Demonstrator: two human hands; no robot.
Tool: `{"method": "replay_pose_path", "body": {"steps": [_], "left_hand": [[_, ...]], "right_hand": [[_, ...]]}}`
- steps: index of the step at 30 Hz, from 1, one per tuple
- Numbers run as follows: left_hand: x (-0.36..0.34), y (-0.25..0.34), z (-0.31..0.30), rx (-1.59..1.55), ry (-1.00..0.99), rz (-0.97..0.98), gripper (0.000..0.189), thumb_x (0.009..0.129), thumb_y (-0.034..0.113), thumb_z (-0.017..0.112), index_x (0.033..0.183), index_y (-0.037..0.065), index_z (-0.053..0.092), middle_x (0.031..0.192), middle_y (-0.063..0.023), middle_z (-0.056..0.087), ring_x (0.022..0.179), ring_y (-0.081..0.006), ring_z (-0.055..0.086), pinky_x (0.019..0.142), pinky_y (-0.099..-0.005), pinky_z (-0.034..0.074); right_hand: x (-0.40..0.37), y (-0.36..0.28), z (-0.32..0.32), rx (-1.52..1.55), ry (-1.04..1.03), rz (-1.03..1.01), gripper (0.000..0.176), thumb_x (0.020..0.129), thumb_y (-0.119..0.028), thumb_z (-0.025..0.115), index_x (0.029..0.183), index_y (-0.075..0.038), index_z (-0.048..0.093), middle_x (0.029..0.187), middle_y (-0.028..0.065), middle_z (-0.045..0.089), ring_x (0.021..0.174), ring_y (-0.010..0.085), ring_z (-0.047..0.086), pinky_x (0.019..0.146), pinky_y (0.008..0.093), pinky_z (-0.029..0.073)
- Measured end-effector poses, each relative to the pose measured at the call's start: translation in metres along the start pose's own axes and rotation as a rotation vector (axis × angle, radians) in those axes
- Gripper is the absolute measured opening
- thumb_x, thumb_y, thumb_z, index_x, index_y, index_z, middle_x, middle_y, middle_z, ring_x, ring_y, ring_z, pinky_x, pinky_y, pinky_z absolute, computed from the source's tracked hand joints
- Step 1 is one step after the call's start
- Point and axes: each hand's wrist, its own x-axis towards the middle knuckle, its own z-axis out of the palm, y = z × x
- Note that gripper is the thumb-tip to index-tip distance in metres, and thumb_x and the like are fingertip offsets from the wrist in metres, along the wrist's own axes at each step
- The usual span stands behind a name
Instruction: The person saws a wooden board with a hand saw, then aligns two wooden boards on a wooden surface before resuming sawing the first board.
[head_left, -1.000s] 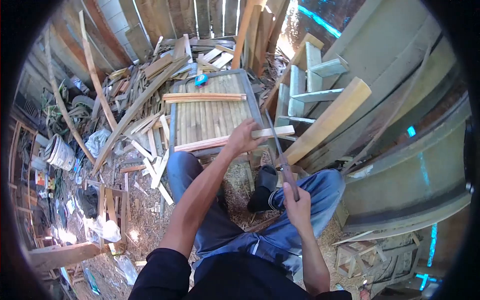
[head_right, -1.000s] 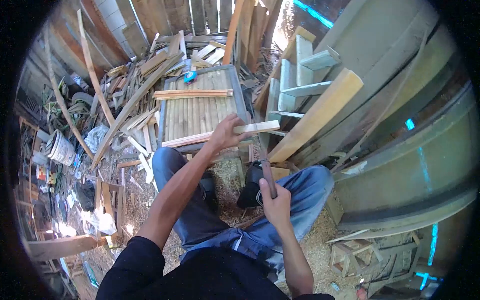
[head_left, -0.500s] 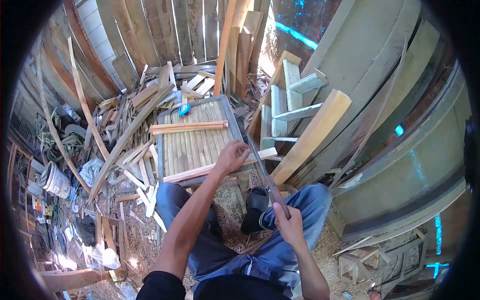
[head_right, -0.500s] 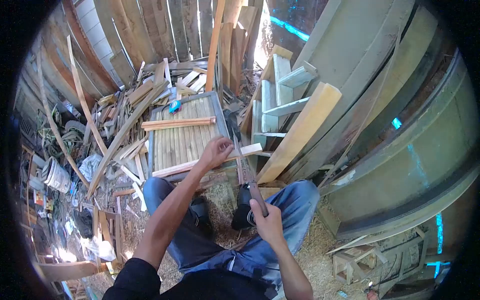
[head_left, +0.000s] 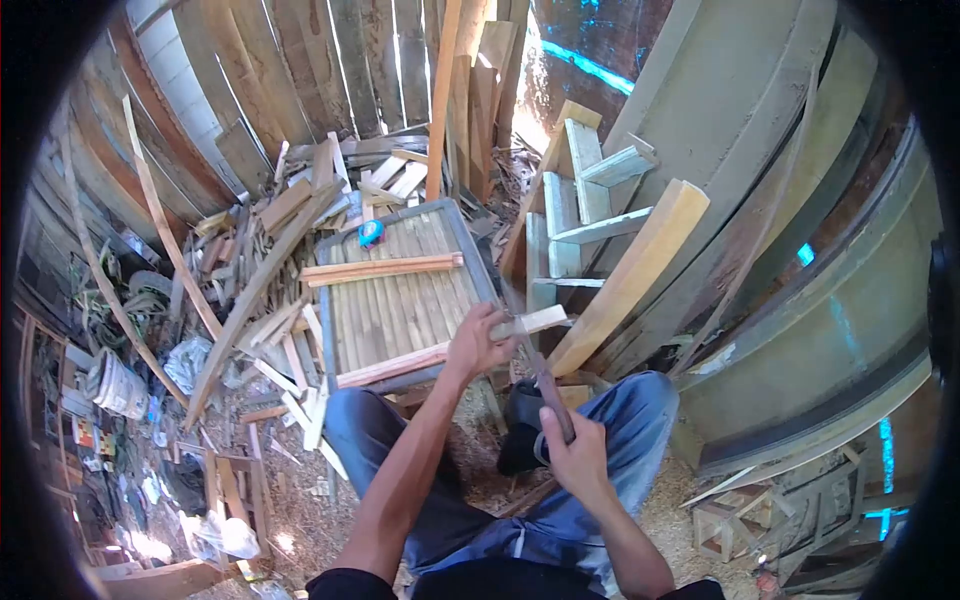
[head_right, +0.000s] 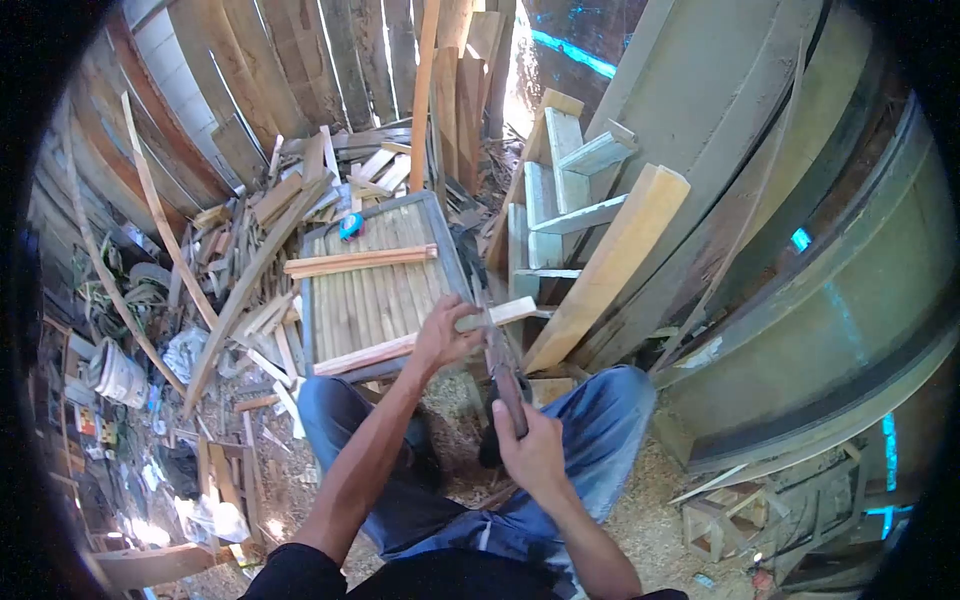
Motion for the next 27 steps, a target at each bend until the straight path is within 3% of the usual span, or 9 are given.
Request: {"method": "replay_pose_path", "body": {"steps": [4, 8, 14, 18, 20, 23, 24, 26, 27], "left_hand": [[0.002, -0.004, -0.002, -0.049, -0.030, -0.017, 0.030, 0.073, 0.024, 0.075, 0.095, 0.004, 0.070, 0.088, -0.0155, 0.057, 0.088, -0.0353, 0.057, 0.081, -0.0424, 0.048], [0.000, 0.002, -0.002, 0.065, -0.055, -0.032, 0.031, 0.072, 0.021, 0.076, 0.098, 0.006, 0.070, 0.095, -0.0135, 0.061, 0.092, -0.0339, 0.057, 0.085, -0.0411, 0.047], [-0.002, -0.001, 0.000, 0.075, 0.001, -0.005, 0.033, 0.071, 0.028, 0.075, 0.095, 0.005, 0.070, 0.090, -0.0154, 0.058, 0.090, -0.0353, 0.057, 0.083, -0.0430, 0.048], [-0.002, -0.004, 0.001, 0.058, -0.022, -0.031, 0.033, 0.072, 0.028, 0.075, 0.094, 0.004, 0.070, 0.089, -0.0161, 0.058, 0.090, -0.0357, 0.057, 0.083, -0.0427, 0.048], [0.001, -0.004, -0.003, 0.048, -0.043, -0.056, 0.033, 0.072, 0.028, 0.075, 0.094, 0.005, 0.071, 0.088, -0.0161, 0.057, 0.089, -0.0357, 0.057, 0.082, -0.0430, 0.048], [0.000, -0.007, -0.002, 0.018, -0.055, -0.066, 0.032, 0.072, 0.027, 0.076, 0.096, 0.005, 0.072, 0.086, -0.0159, 0.057, 0.088, -0.0356, 0.057, 0.081, -0.0438, 0.048], [-0.002, -0.009, -0.002, 0.003, -0.052, -0.037, 0.032, 0.072, 0.026, 0.076, 0.096, 0.006, 0.072, 0.086, -0.0158, 0.057, 0.087, -0.0355, 0.057, 0.080, -0.0442, 0.048], [0.001, -0.012, -0.002, 0.016, -0.055, -0.033, 0.033, 0.071, 0.026, 0.076, 0.097, 0.006, 0.072, 0.085, -0.0157, 0.056, 0.087, -0.0354, 0.057, 0.079, -0.0440, 0.047], [-0.002, -0.013, -0.001, 0.026, -0.056, -0.033, 0.033, 0.071, 0.026, 0.077, 0.098, 0.007, 0.072, 0.084, -0.0156, 0.056, 0.086, -0.0353, 0.057, 0.079, -0.0437, 0.047]], "right_hand": [[0.019, -0.001, 0.017, 0.029, 0.038, -0.054, 0.039, 0.094, -0.036, 0.057, 0.092, 0.001, 0.066, 0.065, 0.0245, 0.059, 0.062, 0.0424, 0.060, 0.059, 0.0431, 0.046], [0.000, 0.014, 0.007, -0.015, 0.037, -0.009, 0.038, 0.094, -0.034, 0.059, 0.087, 0.002, 0.066, 0.059, 0.0208, 0.056, 0.052, 0.0333, 0.057, 0.055, 0.0401, 0.044], [-0.026, 0.043, 0.004, 0.115, 0.057, 0.011, 0.033, 0.093, -0.028, 0.061, 0.082, 0.003, 0.066, 0.055, 0.0155, 0.052, 0.047, 0.0181, 0.049, 0.052, 0.0344, 0.041], [0.026, 0.030, 0.032, 0.025, 0.151, -0.082, 0.039, 0.094, -0.033, 0.059, 0.080, 0.003, 0.066, 0.057, 0.0183, 0.055, 0.051, 0.0275, 0.055, 0.054, 0.0391, 0.042], [0.048, 0.023, 0.041, -0.005, 0.197, -0.125, 0.051, 0.095, -0.039, 0.058, 0.067, 0.003, 0.059, 0.051, 0.0075, 0.045, 0.049, 0.0145, 0.045, 0.050, 0.0365, 0.037], [0.040, 0.030, 0.038, 0.061, 0.174, -0.121, 0.051, 0.095, -0.038, 0.058, 0.064, 0.003, 0.057, 0.050, 0.0081, 0.044, 0.049, 0.0136, 0.044, 0.049, 0.0363, 0.036], [0.031, 0.033, 0.034, 0.063, 0.176, -0.118, 0.051, 0.095, -0.038, 0.058, 0.064, 0.003, 0.057, 0.050, 0.0081, 0.044, 0.049, 0.0136, 0.044, 0.049, 0.0363, 0.036], [0.003, 0.035, 0.017, 0.003, 0.082, -0.068, 0.041, 0.095, -0.034, 0.058, 0.079, 0.004, 0.062, 0.054, 0.0177, 0.047, 0.048, 0.0268, 0.048, 0.052, 0.0399, 0.040], [-0.016, 0.034, 0.009, -0.020, 0.065, -0.044, 0.040, 0.095, -0.032, 0.059, 0.078, 0.004, 0.062, 0.052, 0.0153, 0.045, 0.047, 0.0231, 0.045, 0.051, 0.0384, 0.039]]}}
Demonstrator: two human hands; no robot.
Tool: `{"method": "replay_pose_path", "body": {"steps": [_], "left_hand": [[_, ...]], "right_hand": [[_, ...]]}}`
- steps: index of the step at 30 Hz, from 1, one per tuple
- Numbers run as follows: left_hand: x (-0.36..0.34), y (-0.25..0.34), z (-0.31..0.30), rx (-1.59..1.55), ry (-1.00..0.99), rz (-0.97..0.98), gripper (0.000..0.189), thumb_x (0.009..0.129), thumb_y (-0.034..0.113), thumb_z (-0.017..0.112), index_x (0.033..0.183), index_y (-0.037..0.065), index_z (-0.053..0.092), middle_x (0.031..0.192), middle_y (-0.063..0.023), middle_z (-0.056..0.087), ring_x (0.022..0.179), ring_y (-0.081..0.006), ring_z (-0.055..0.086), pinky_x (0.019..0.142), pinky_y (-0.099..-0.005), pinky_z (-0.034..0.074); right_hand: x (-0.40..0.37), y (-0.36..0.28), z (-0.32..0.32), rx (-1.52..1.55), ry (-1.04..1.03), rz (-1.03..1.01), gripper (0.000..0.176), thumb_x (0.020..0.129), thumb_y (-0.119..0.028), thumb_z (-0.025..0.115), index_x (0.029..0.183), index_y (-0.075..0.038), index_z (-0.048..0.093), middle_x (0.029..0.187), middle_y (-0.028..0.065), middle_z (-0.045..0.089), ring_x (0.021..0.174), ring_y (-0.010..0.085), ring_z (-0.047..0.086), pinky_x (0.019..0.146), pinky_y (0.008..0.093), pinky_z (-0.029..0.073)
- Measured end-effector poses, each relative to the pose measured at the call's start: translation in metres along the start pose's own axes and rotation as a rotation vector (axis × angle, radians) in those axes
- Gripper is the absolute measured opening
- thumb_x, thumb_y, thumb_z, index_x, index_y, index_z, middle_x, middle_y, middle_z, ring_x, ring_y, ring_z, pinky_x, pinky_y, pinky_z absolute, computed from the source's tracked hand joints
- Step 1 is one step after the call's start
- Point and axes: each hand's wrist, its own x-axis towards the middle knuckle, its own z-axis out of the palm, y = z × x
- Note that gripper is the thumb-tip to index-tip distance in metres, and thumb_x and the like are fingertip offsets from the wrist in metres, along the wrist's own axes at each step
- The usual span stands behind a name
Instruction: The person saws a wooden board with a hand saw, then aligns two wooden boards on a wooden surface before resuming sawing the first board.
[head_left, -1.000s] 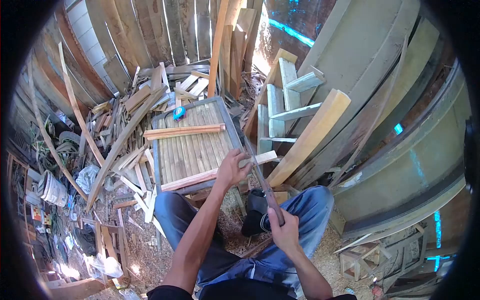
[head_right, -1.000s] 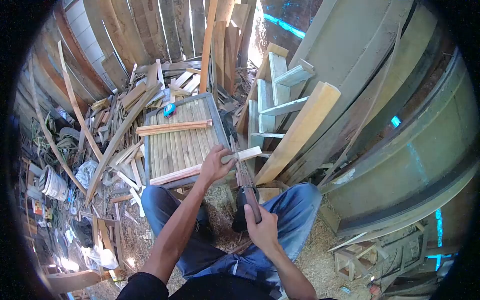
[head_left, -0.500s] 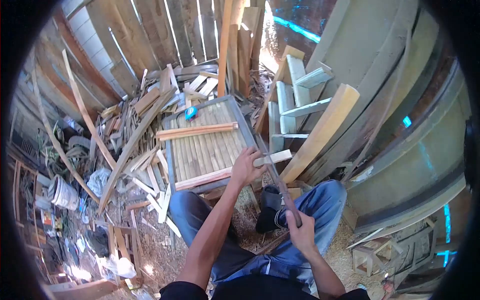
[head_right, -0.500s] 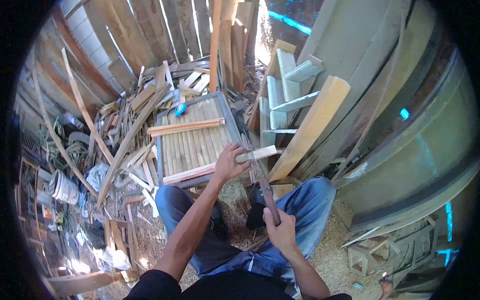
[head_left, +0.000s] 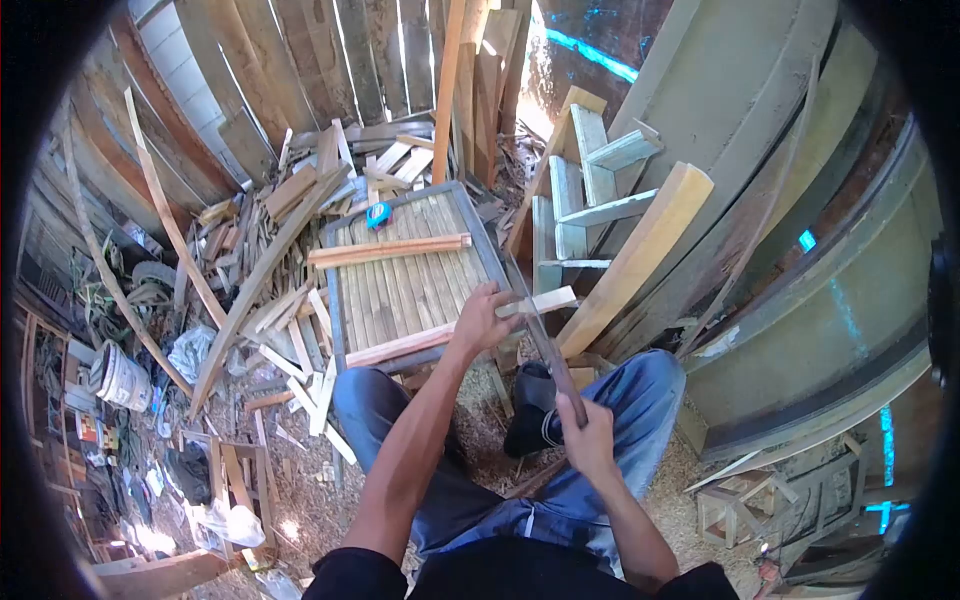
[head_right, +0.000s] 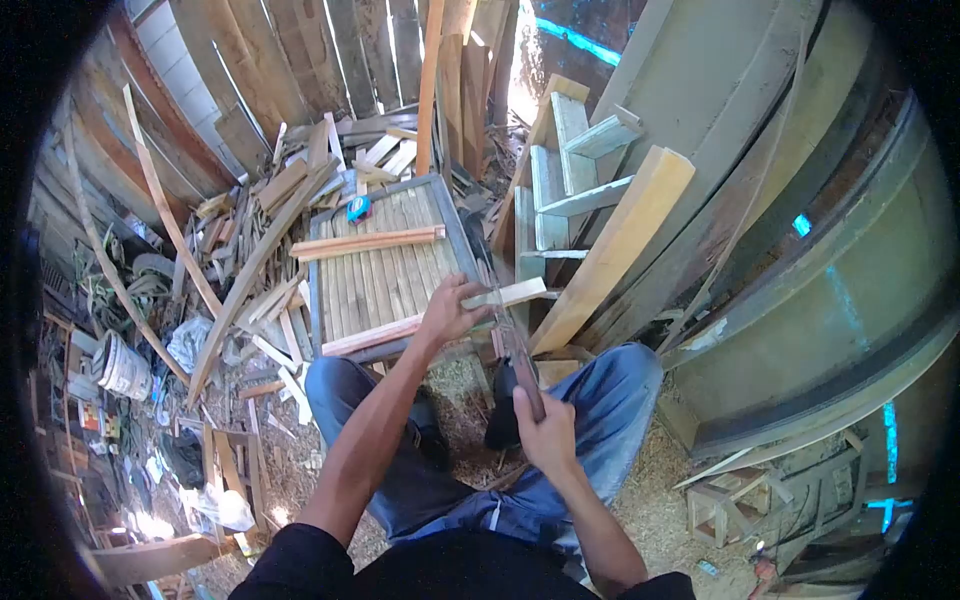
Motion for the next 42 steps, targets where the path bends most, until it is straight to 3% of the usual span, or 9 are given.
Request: {"method": "replay_pose_path", "body": {"steps": [4, 7, 20, 32, 39, 42], "left_hand": [[-0.001, 0.006, -0.001, -0.019, 0.022, 0.001, 0.033, 0.072, 0.025, 0.078, 0.097, 0.005, 0.072, 0.083, -0.0149, 0.055, 0.086, -0.0343, 0.055, 0.079, -0.0420, 0.046], [0.000, 0.007, -0.002, -0.002, 0.022, 0.003, 0.031, 0.072, 0.024, 0.077, 0.097, 0.006, 0.072, 0.083, -0.0149, 0.055, 0.086, -0.0342, 0.055, 0.079, -0.0421, 0.046], [0.003, 0.013, -0.003, 0.041, 0.008, -0.059, 0.033, 0.070, 0.026, 0.076, 0.096, 0.006, 0.074, 0.084, -0.0148, 0.059, 0.087, -0.0335, 0.058, 0.080, -0.0417, 0.049], [0.003, 0.009, 0.001, 0.092, -0.025, -0.059, 0.034, 0.072, 0.028, 0.074, 0.097, 0.005, 0.073, 0.081, -0.0141, 0.056, 0.085, -0.0325, 0.057, 0.076, -0.0410, 0.048], [0.002, 0.014, 0.003, 0.086, -0.052, -0.084, 0.035, 0.073, 0.032, 0.077, 0.097, 0.006, 0.072, 0.081, -0.0126, 0.057, 0.081, -0.0308, 0.058, 0.074, -0.0394, 0.048], [0.004, 0.013, 0.002, 0.070, -0.033, -0.071, 0.034, 0.074, 0.031, 0.078, 0.098, 0.007, 0.072, 0.081, -0.0117, 0.056, 0.080, -0.0292, 0.059, 0.072, -0.0374, 0.048]], "right_hand": [[-0.042, -0.001, -0.023, 0.071, -0.030, 0.115, 0.038, 0.094, -0.029, 0.060, 0.076, 0.004, 0.062, 0.050, 0.0096, 0.043, 0.047, 0.0130, 0.040, 0.048, 0.0351, 0.036], [-0.039, -0.011, -0.025, 0.113, -0.015, 0.137, 0.037, 0.095, -0.029, 0.060, 0.077, 0.003, 0.062, 0.050, 0.0063, 0.042, 0.048, 0.0105, 0.040, 0.047, 0.0336, 0.035], [-0.038, -0.001, -0.021, 0.174, -0.015, 0.169, 0.041, 0.095, -0.030, 0.060, 0.072, 0.003, 0.059, 0.050, 0.0068, 0.041, 0.048, 0.0104, 0.039, 0.048, 0.0335, 0.033], [-0.033, 0.017, -0.021, 0.173, 0.044, 0.090, 0.047, 0.093, -0.035, 0.061, 0.067, 0.004, 0.056, 0.049, 0.0121, 0.039, 0.044, 0.0184, 0.038, 0.048, 0.0377, 0.034], [-0.016, 0.030, 0.001, 0.164, 0.063, 0.082, 0.042, 0.092, -0.037, 0.061, 0.084, 0.004, 0.067, 0.054, 0.0183, 0.050, 0.050, 0.0281, 0.057, 0.054, 0.0390, 0.043], [0.018, 0.030, 0.025, 0.216, 0.188, -0.102, 0.042, 0.092, -0.037, 0.061, 0.087, 0.004, 0.068, 0.056, 0.0199, 0.053, 0.052, 0.0293, 0.059, 0.054, 0.0397, 0.043]]}}
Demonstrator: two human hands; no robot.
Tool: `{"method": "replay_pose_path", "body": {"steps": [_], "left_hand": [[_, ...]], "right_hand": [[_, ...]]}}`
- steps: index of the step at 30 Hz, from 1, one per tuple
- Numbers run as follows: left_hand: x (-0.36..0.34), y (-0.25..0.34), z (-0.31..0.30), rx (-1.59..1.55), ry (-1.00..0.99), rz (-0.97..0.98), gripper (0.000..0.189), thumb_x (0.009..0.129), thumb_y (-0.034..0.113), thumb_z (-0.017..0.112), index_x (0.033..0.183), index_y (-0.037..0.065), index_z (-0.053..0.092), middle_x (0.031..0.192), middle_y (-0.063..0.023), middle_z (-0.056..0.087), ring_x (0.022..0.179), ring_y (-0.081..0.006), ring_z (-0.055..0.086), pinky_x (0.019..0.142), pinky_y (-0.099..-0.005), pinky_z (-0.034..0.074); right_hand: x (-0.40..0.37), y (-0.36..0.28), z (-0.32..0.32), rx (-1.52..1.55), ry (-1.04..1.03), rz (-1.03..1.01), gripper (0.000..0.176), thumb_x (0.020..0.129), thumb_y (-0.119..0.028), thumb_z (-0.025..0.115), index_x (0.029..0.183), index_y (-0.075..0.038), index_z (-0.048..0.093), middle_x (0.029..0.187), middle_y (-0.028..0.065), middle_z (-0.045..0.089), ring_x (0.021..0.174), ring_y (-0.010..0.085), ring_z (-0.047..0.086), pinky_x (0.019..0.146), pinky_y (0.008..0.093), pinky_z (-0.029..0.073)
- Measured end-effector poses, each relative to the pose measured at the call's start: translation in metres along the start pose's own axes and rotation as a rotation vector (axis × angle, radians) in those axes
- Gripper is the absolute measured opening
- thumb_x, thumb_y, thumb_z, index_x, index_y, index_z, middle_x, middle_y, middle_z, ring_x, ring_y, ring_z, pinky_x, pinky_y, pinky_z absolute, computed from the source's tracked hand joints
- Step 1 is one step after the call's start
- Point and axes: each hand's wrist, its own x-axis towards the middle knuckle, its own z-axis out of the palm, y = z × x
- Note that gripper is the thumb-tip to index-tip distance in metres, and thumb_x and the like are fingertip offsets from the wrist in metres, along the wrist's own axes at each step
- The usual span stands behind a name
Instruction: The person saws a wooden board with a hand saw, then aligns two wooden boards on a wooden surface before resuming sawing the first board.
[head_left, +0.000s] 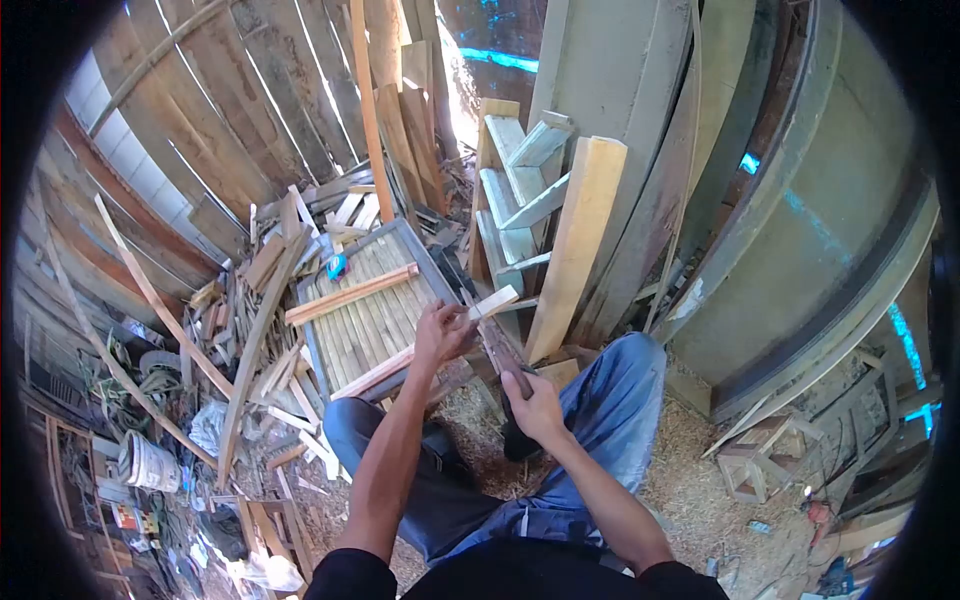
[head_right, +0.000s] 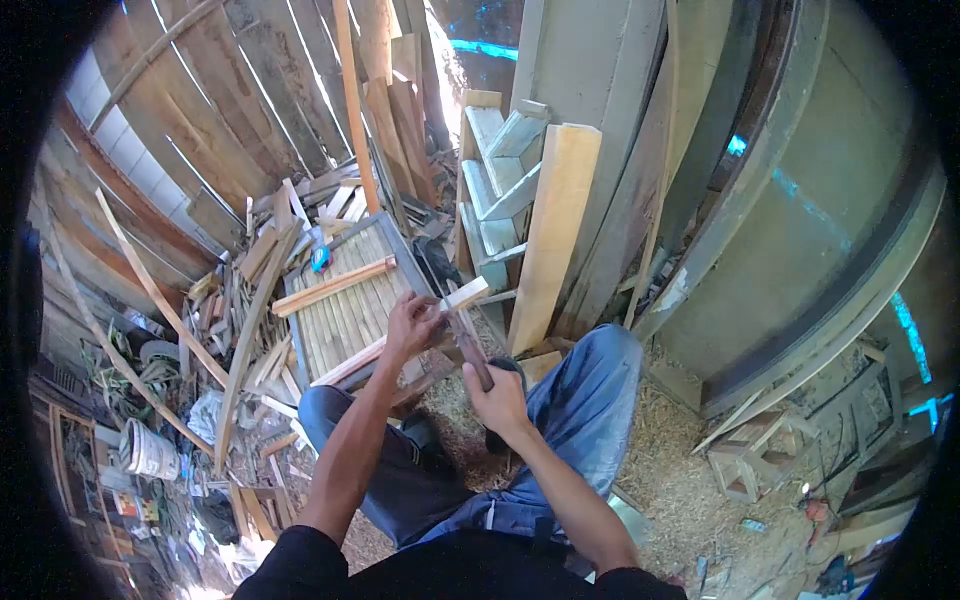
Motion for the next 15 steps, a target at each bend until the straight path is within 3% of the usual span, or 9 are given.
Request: {"method": "replay_pose_path", "body": {"steps": [3, 5, 10, 15], "left_hand": [[0.000, -0.004, -0.001, -0.050, 0.002, -0.032, 0.033, 0.074, 0.030, 0.078, 0.097, 0.007, 0.072, 0.081, -0.0120, 0.055, 0.081, -0.0297, 0.058, 0.072, -0.0375, 0.048], [0.000, 0.004, -0.006, -0.036, -0.034, -0.028, 0.036, 0.073, 0.032, 0.080, 0.095, 0.005, 0.072, 0.083, -0.0140, 0.058, 0.082, -0.0311, 0.060, 0.074, -0.0397, 0.051], [0.000, 0.001, -0.005, -0.011, -0.019, -0.037, 0.033, 0.073, 0.030, 0.076, 0.095, 0.005, 0.072, 0.081, -0.0135, 0.054, 0.082, -0.0321, 0.056, 0.075, -0.0394, 0.048], [-0.001, -0.002, -0.001, 0.029, 0.011, 0.004, 0.031, 0.073, 0.028, 0.076, 0.093, 0.005, 0.071, 0.081, -0.0140, 0.054, 0.081, -0.0325, 0.056, 0.074, -0.0398, 0.047]], "right_hand": [[0.006, -0.006, 0.004, -0.064, -0.110, 0.091, 0.041, 0.092, -0.036, 0.060, 0.088, 0.004, 0.068, 0.057, 0.0204, 0.054, 0.052, 0.0301, 0.059, 0.054, 0.0397, 0.044], [-0.004, -0.013, -0.017, -0.011, -0.069, 0.104, 0.041, 0.092, -0.036, 0.061, 0.087, 0.004, 0.068, 0.057, 0.0200, 0.054, 0.053, 0.0304, 0.060, 0.054, 0.0393, 0.044], [-0.063, -0.024, -0.065, -0.122, -0.208, 0.167, 0.036, 0.092, -0.033, 0.062, 0.091, 0.003, 0.069, 0.054, 0.0176, 0.052, 0.048, 0.0288, 0.058, 0.052, 0.0382, 0.043], [-0.009, -0.015, -0.016, -0.092, -0.133, 0.081, 0.038, 0.093, -0.032, 0.060, 0.082, 0.003, 0.065, 0.054, 0.0199, 0.048, 0.049, 0.0289, 0.057, 0.053, 0.0396, 0.042]]}}
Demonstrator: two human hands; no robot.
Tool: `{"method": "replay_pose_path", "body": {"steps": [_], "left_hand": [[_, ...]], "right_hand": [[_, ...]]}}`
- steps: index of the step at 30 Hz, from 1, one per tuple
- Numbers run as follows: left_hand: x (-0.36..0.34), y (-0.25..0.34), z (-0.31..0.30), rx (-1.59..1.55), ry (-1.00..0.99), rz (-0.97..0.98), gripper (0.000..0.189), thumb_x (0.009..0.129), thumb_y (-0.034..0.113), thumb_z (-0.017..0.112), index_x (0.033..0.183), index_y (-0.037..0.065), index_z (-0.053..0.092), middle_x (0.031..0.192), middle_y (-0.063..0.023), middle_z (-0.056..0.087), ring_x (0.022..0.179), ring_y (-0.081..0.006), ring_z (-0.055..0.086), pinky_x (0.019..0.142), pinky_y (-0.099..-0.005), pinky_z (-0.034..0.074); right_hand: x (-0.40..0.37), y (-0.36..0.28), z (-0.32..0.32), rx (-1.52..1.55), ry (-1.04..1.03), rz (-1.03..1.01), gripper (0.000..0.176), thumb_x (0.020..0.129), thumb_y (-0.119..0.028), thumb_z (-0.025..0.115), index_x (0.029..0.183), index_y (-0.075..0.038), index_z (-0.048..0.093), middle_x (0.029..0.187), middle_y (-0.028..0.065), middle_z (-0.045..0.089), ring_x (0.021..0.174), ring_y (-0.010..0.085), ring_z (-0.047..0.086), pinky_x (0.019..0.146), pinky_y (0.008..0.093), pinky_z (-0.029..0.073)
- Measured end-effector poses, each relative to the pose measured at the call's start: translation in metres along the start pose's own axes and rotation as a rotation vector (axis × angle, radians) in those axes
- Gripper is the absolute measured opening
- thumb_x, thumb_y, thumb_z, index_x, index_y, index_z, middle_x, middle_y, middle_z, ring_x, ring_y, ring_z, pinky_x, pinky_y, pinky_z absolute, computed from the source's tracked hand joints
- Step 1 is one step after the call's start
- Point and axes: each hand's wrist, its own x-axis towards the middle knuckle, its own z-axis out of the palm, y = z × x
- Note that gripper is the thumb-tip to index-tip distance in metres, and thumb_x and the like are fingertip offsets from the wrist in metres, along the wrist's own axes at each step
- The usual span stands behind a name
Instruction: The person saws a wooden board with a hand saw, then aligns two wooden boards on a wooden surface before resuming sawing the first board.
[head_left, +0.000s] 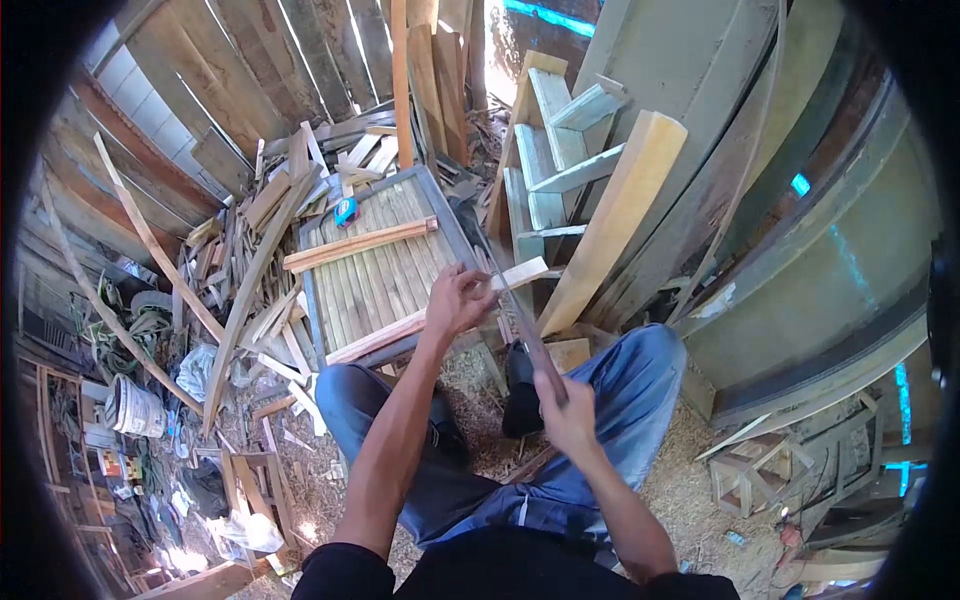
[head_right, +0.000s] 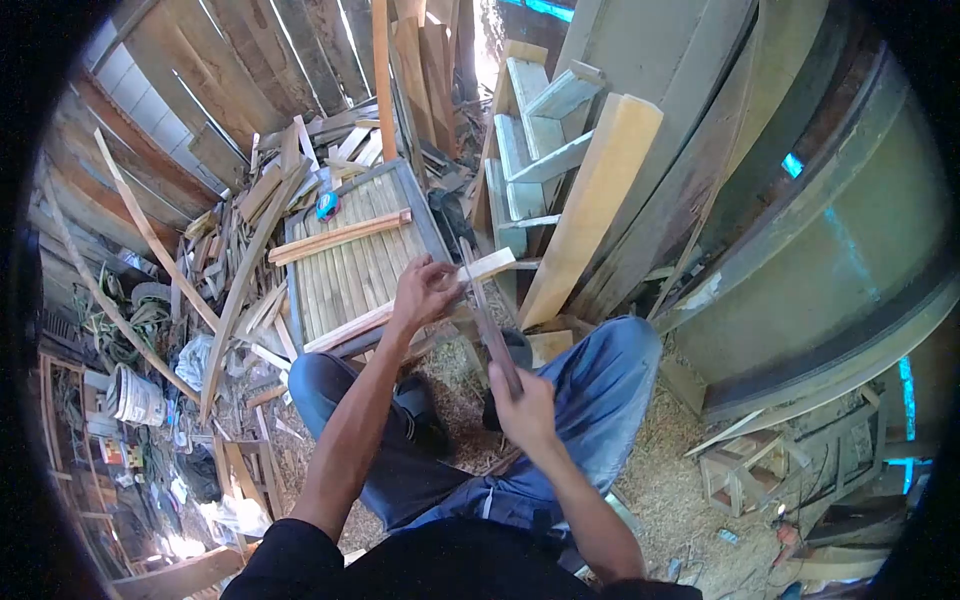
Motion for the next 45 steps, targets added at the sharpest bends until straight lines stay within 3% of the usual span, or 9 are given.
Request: {"method": "replay_pose_path", "body": {"steps": [4, 10, 15, 16, 20, 21, 27, 36, 45], "left_hand": [[0.001, 0.002, -0.006, -0.051, -0.021, -0.061, 0.033, 0.070, 0.028, 0.075, 0.093, 0.005, 0.073, 0.080, -0.0154, 0.056, 0.082, -0.0344, 0.057, 0.075, -0.0416, 0.048], [0.002, -0.002, -0.002, -0.098, -0.025, -0.061, 0.032, 0.069, 0.027, 0.075, 0.092, 0.005, 0.072, 0.078, -0.0152, 0.056, 0.080, -0.0343, 0.057, 0.075, -0.0420, 0.048], [0.000, -0.003, 0.000, -0.080, 0.067, 0.007, 0.029, 0.070, 0.025, 0.075, 0.091, 0.005, 0.072, 0.075, -0.0146, 0.055, 0.078, -0.0331, 0.057, 0.071, -0.0414, 0.048], [-0.001, -0.002, 0.001, -0.084, 0.059, 0.021, 0.029, 0.070, 0.025, 0.075, 0.091, 0.005, 0.072, 0.075, -0.0146, 0.055, 0.078, -0.0331, 0.057, 0.071, -0.0414, 0.048], [0.002, -0.001, -0.004, -0.087, 0.016, -0.033, 0.025, 0.073, 0.022, 0.074, 0.091, 0.005, 0.074, 0.076, -0.0141, 0.055, 0.078, -0.0325, 0.058, 0.069, -0.0397, 0.048], [0.002, -0.002, -0.005, -0.091, -0.016, -0.046, 0.026, 0.072, 0.024, 0.074, 0.091, 0.005, 0.074, 0.076, -0.0141, 0.055, 0.078, -0.0325, 0.058, 0.070, -0.0401, 0.048], [0.004, -0.004, -0.004, -0.071, -0.031, -0.050, 0.030, 0.071, 0.029, 0.075, 0.091, 0.006, 0.074, 0.078, -0.0136, 0.056, 0.079, -0.0323, 0.058, 0.073, -0.0413, 0.048], [0.004, -0.003, -0.006, -0.082, -0.021, -0.051, 0.030, 0.071, 0.026, 0.075, 0.093, 0.006, 0.073, 0.079, -0.0150, 0.056, 0.080, -0.0330, 0.058, 0.074, -0.0413, 0.048], [0.000, -0.001, -0.007, -0.083, -0.007, -0.051, 0.028, 0.070, 0.024, 0.076, 0.089, 0.005, 0.072, 0.078, -0.0152, 0.056, 0.080, -0.0341, 0.057, 0.073, -0.0421, 0.048]], "right_hand": [[0.043, -0.006, 0.021, 0.113, -0.008, 0.024, 0.042, 0.094, -0.036, 0.060, 0.080, 0.004, 0.063, 0.054, 0.0187, 0.048, 0.050, 0.0272, 0.053, 0.052, 0.0411, 0.040], [-0.037, 0.002, -0.028, 0.017, -0.092, 0.073, 0.034, 0.093, -0.028, 0.062, 0.082, 0.004, 0.065, 0.050, 0.0124, 0.045, 0.043, 0.0173, 0.049, 0.047, 0.0351, 0.039], [-0.016, -0.011, -0.017, -0.007, -0.143, 0.058, 0.031, 0.093, -0.027, 0.061, 0.086, 0.003, 0.067, 0.054, 0.0165, 0.049, 0.044, 0.0215, 0.051, 0.049, 0.0355, 0.042], [-0.001, -0.003, 0.001, 0.046, -0.069, 0.014, 0.041, 0.095, -0.032, 0.060, 0.073, 0.003, 0.059, 0.052, 0.0044, 0.039, 0.051, 0.0090, 0.039, 0.047, 0.0325, 0.033], [0.043, 0.000, 0.023, 0.093, -0.048, 0.002, 0.043, 0.096, -0.034, 0.060, 0.076, 0.004, 0.058, 0.052, 0.0035, 0.040, 0.051, 0.0109, 0.038, 0.048, 0.0350, 0.033], [0.039, -0.005, 0.016, 0.084, -0.058, 0.038, 0.039, 0.094, -0.033, 0.059, 0.082, 0.004, 0.062, 0.057, 0.0211, 0.049, 0.049, 0.0290, 0.048, 0.052, 0.0404, 0.041], [-0.056, -0.004, -0.042, 0.010, -0.150, 0.073, 0.028, 0.093, -0.023, 0.063, 0.082, 0.003, 0.065, 0.053, 0.0138, 0.050, 0.045, 0.0214, 0.054, 0.049, 0.0331, 0.042], [0.049, -0.006, 0.026, -0.005, -0.035, -0.055, 0.040, 0.093, -0.033, 0.061, 0.079, 0.004, 0.061, 0.055, 0.0184, 0.047, 0.047, 0.0256, 0.052, 0.050, 0.0398, 0.040], [-0.041, 0.006, -0.024, 0.070, -0.086, 0.084, 0.035, 0.093, -0.028, 0.063, 0.077, 0.003, 0.063, 0.050, 0.0115, 0.043, 0.047, 0.0113, 0.043, 0.048, 0.0335, 0.038]]}}
